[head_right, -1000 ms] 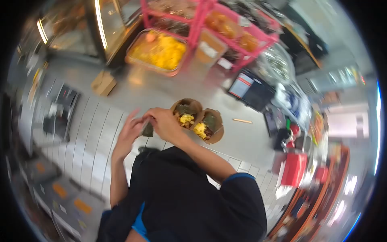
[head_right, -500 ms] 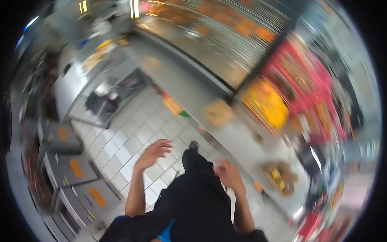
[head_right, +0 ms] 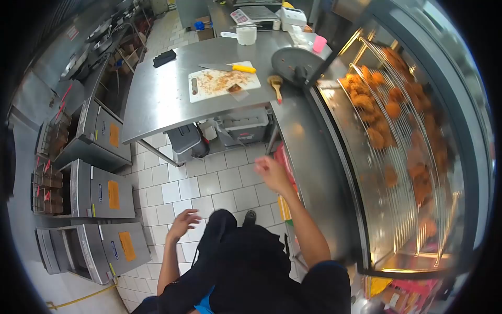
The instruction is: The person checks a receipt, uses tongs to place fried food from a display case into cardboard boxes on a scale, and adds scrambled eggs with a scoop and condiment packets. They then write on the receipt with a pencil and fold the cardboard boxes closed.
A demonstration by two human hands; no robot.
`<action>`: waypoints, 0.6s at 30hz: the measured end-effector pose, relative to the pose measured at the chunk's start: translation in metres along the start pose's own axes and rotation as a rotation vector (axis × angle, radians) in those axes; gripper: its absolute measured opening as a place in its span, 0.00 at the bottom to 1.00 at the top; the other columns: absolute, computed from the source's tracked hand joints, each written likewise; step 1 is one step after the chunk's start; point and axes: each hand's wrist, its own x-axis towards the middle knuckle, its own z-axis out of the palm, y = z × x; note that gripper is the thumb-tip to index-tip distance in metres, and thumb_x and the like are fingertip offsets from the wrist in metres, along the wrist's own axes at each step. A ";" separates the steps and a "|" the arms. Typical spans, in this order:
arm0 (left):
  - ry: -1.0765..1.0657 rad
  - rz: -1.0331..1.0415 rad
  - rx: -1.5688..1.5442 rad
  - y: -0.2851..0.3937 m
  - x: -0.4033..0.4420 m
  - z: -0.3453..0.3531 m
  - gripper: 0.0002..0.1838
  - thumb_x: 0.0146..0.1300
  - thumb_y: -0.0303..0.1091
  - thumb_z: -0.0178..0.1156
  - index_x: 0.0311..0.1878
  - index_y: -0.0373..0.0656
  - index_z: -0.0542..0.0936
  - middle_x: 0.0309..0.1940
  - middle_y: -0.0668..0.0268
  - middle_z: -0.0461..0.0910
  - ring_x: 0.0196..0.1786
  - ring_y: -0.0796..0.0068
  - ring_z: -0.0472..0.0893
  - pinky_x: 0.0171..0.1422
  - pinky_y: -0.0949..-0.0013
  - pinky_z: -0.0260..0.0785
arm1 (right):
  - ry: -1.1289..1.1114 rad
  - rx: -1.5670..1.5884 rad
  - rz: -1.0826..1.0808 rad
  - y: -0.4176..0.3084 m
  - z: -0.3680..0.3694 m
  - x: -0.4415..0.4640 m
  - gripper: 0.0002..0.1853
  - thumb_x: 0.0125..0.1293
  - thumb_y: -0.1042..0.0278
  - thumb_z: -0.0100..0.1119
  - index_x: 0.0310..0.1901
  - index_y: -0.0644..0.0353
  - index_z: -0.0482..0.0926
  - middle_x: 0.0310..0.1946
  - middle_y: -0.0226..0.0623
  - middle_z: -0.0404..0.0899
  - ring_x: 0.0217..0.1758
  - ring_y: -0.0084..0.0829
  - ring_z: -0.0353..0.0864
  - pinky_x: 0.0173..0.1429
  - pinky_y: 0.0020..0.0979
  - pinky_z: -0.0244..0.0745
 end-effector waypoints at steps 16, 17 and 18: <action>-0.243 0.249 0.362 0.235 0.321 -0.149 0.20 0.73 0.41 0.57 0.61 0.39 0.74 0.45 0.56 0.84 0.48 0.64 0.84 0.54 0.64 0.75 | 0.671 -0.697 0.220 0.061 0.085 0.364 0.19 0.57 0.62 0.71 0.48 0.55 0.77 0.45 0.38 0.75 0.53 0.45 0.73 0.55 0.45 0.69; -0.258 0.246 0.366 0.257 0.338 -0.143 0.20 0.73 0.41 0.57 0.61 0.39 0.74 0.45 0.56 0.84 0.48 0.64 0.84 0.54 0.64 0.75 | 0.677 -0.699 0.234 0.061 0.085 0.362 0.19 0.57 0.62 0.71 0.48 0.55 0.77 0.45 0.38 0.75 0.53 0.45 0.73 0.55 0.45 0.69; -0.332 0.305 0.435 0.279 0.351 -0.135 0.20 0.72 0.41 0.57 0.60 0.39 0.75 0.45 0.56 0.84 0.48 0.64 0.84 0.54 0.64 0.74 | 0.699 -0.613 0.208 0.061 0.082 0.361 0.18 0.59 0.64 0.70 0.48 0.57 0.76 0.44 0.39 0.76 0.51 0.44 0.75 0.55 0.43 0.71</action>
